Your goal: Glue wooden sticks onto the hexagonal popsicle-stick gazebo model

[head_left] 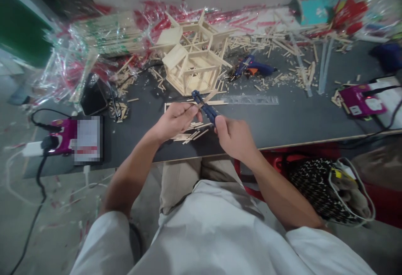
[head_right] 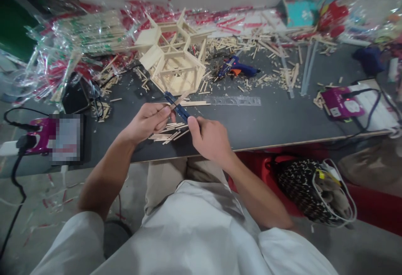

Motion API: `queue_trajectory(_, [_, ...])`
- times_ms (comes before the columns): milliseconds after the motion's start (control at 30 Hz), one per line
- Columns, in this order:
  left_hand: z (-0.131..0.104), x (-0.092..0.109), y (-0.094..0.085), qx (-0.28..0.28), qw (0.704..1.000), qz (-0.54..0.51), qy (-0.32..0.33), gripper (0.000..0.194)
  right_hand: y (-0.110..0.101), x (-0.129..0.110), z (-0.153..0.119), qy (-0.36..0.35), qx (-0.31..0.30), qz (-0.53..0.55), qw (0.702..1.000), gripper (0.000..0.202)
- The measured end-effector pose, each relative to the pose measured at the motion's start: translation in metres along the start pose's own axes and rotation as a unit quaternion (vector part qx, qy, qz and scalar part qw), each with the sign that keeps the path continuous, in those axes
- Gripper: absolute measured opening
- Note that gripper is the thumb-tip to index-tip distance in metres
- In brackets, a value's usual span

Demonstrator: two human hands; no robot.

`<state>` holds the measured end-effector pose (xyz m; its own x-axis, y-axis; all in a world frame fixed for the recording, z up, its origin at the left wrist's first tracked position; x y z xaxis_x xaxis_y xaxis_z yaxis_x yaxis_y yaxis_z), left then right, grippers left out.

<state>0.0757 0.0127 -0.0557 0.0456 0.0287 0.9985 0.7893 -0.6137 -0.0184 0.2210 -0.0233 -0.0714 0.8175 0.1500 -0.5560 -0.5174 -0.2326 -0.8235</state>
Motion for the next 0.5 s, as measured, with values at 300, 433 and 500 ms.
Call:
queue_trajectory(300, [-0.001, 0.003, 0.018, -0.04, 0.999, 0.02, -0.013, 0.06, 0.002, 0.007, 0.005, -0.004, 0.028, 0.006, 1.0, 0.084])
queue_trajectory(433, [-0.002, 0.006, 0.014, -0.019, 0.999, 0.036, -0.002, 0.058, -0.004, 0.015, 0.01, 0.016, 0.036, 0.033, 0.999, 0.082])
queue_trajectory(500, [-0.002, 0.006, 0.008, -0.003, 1.0, 0.019, 0.005, 0.057, -0.009, 0.02, 0.01, 0.026, 0.028, 0.063, 0.997, 0.082])
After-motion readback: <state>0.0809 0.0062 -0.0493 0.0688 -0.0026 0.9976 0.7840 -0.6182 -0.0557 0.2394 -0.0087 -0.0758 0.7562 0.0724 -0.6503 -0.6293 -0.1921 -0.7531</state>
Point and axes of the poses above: each hand's wrist, its own z-axis towards the middle knuckle, its own y-axis out of the palm, x = y × z, the point moved 10 cm from there along z, towards the middle knuckle, and after that the axes turned 8 degrees about -x, right-handed, at the moved point
